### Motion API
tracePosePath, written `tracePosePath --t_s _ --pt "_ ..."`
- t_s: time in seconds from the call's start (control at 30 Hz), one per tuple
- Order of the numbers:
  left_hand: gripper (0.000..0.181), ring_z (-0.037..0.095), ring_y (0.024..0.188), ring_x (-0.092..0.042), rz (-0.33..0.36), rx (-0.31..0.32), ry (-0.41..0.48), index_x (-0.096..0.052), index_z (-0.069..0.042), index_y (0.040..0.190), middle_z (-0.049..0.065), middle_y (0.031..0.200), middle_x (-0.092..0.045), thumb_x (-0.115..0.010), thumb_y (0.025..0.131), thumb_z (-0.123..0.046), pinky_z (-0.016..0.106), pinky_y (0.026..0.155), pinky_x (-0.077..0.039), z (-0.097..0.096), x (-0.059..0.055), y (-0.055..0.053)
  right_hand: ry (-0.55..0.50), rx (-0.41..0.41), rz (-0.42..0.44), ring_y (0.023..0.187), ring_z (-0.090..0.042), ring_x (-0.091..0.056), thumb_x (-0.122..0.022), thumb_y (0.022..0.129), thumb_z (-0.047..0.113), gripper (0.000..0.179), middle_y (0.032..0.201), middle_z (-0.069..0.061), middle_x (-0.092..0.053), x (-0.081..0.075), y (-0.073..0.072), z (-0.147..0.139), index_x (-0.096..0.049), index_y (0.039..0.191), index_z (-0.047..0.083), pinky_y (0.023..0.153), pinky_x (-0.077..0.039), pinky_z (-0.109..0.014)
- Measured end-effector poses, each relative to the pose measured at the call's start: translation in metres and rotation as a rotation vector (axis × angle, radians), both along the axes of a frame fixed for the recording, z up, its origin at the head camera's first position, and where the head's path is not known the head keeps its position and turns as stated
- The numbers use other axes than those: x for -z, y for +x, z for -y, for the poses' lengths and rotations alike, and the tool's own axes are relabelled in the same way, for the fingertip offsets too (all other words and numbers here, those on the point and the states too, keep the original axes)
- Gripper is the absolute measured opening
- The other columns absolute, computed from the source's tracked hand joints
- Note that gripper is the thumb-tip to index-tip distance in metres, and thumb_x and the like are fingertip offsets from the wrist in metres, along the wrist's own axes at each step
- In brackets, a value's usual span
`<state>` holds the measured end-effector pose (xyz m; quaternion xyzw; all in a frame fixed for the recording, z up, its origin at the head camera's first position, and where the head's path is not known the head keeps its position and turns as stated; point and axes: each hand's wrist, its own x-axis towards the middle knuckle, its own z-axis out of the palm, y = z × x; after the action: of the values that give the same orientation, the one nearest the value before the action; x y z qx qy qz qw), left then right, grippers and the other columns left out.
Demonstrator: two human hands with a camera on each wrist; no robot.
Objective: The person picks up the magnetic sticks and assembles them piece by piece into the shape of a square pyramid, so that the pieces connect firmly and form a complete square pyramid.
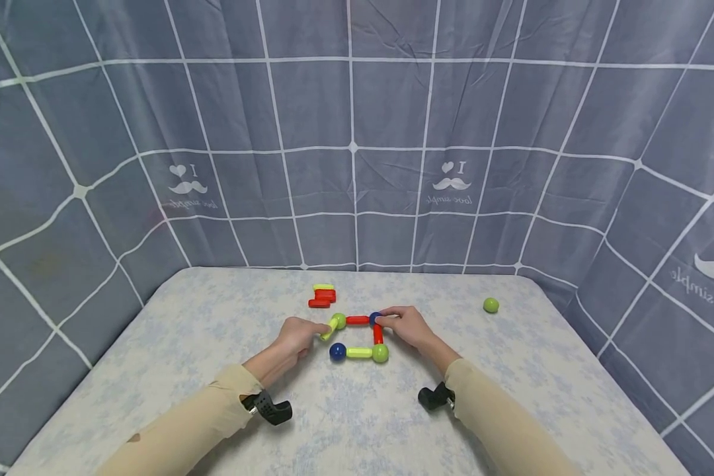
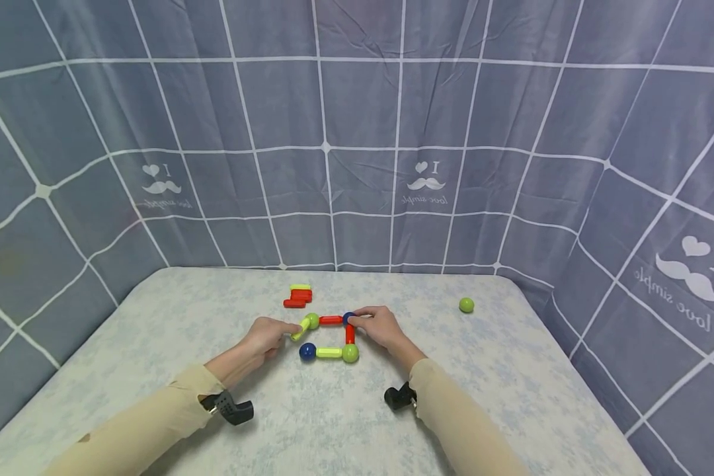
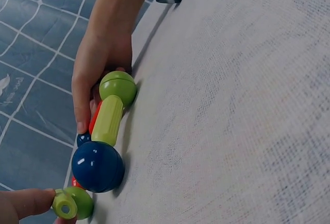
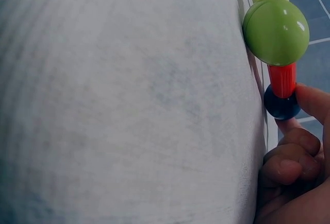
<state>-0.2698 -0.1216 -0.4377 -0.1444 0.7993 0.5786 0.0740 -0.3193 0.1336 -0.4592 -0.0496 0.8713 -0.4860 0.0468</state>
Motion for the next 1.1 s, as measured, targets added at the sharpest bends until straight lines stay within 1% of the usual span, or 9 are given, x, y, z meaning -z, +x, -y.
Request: tracePosePath --t_s 0.13,0.27,0.5,0.6,0.73,0.83,1.0,1.07,1.1 --pt "0.039 0.007 0.040 -0.025 0.008 0.019 -0.005 -0.069 0.005 0.107 -0.008 0.049 -0.029 -0.080 0.081 -0.023 0.023 0.040 -0.025 -0.0001 0.0009 -0.0007 0.001 0.000 -0.006 0.073 -0.018 -0.045 -0.075 0.090 0.034 0.034 0.117 -0.008 -0.069 0.0001 -0.0005 0.0008 -0.077 0.115 0.012 0.063 -0.035 -0.028" --pt "0.039 0.007 0.041 -0.026 0.013 0.034 -0.018 -0.069 0.004 0.106 -0.008 0.049 -0.030 -0.081 0.080 -0.022 0.022 0.040 -0.025 -0.0019 0.0026 -0.0028 -0.003 0.003 -0.006 0.073 -0.018 -0.047 -0.075 0.090 0.033 0.032 0.115 -0.008 -0.070 -0.0011 -0.0004 0.0010 -0.077 0.115 0.012 0.064 -0.036 -0.028" --pt "0.037 0.008 0.041 -0.025 0.020 0.063 -0.056 -0.069 0.003 0.106 -0.008 0.050 -0.028 -0.079 0.083 -0.024 0.023 0.041 -0.025 -0.0042 0.0035 -0.0016 0.016 0.008 -0.004 0.086 -0.020 -0.050 -0.076 0.089 0.034 0.032 0.121 -0.009 -0.069 0.0002 -0.0019 0.0007 -0.077 0.114 0.013 0.070 -0.037 -0.029" --pt "0.035 0.008 0.040 -0.026 0.019 0.055 -0.065 -0.070 0.002 0.103 -0.007 0.050 -0.028 -0.079 0.083 -0.024 0.023 0.040 -0.024 -0.0048 0.0039 -0.0007 0.019 0.005 -0.005 0.085 -0.020 -0.050 -0.076 0.089 0.034 0.033 0.120 -0.009 -0.069 0.0015 -0.0031 -0.0007 -0.077 0.114 0.013 0.069 -0.037 -0.029" --pt "0.030 0.008 0.040 -0.025 0.023 0.027 -0.060 -0.071 0.001 0.098 -0.007 0.049 -0.028 -0.078 0.084 -0.024 0.023 0.040 -0.024 -0.0042 0.0043 0.0008 0.020 0.000 -0.003 0.075 -0.019 -0.047 -0.076 0.089 0.035 0.034 0.109 -0.009 -0.069 0.0017 -0.0044 -0.0008 -0.077 0.115 0.013 0.065 -0.036 -0.028" --pt "0.029 0.008 0.040 -0.024 0.029 0.024 -0.061 -0.071 0.000 0.098 -0.008 0.049 -0.027 -0.078 0.084 -0.025 0.023 0.040 -0.024 -0.0044 0.0042 0.0021 0.018 -0.001 0.001 0.073 -0.019 -0.046 -0.076 0.089 0.035 0.035 0.107 -0.009 -0.069 0.0019 -0.0047 -0.0009 -0.077 0.115 0.013 0.064 -0.036 -0.028" --pt "0.028 0.008 0.041 -0.024 0.025 0.048 -0.085 -0.071 -0.001 0.096 -0.007 0.049 -0.027 -0.078 0.084 -0.025 0.023 0.040 -0.023 -0.0046 0.0014 0.0030 0.023 0.000 0.002 0.080 -0.018 -0.048 -0.075 0.090 0.037 0.036 0.116 -0.008 -0.069 0.0031 -0.0044 -0.0010 -0.076 0.117 0.013 0.067 -0.037 -0.028" --pt "0.027 0.008 0.040 -0.024 0.025 0.056 -0.094 -0.070 -0.001 0.094 -0.007 0.048 -0.027 -0.078 0.084 -0.025 0.023 0.040 -0.023 -0.0041 0.0008 0.0026 0.019 -0.001 0.008 0.076 -0.017 -0.047 -0.075 0.090 0.036 0.036 0.111 -0.005 -0.069 0.0032 -0.0040 -0.0006 -0.076 0.117 0.013 0.065 -0.036 -0.028" --pt "0.027 0.008 0.040 -0.024 0.028 0.061 -0.096 -0.070 -0.001 0.093 -0.007 0.048 -0.027 -0.078 0.084 -0.025 0.023 0.040 -0.023 -0.0039 0.0009 0.0022 0.020 -0.004 0.007 0.072 -0.016 -0.046 -0.075 0.090 0.036 0.035 0.103 -0.005 -0.069 0.0033 -0.0039 -0.0003 -0.076 0.117 0.013 0.063 -0.036 -0.027"
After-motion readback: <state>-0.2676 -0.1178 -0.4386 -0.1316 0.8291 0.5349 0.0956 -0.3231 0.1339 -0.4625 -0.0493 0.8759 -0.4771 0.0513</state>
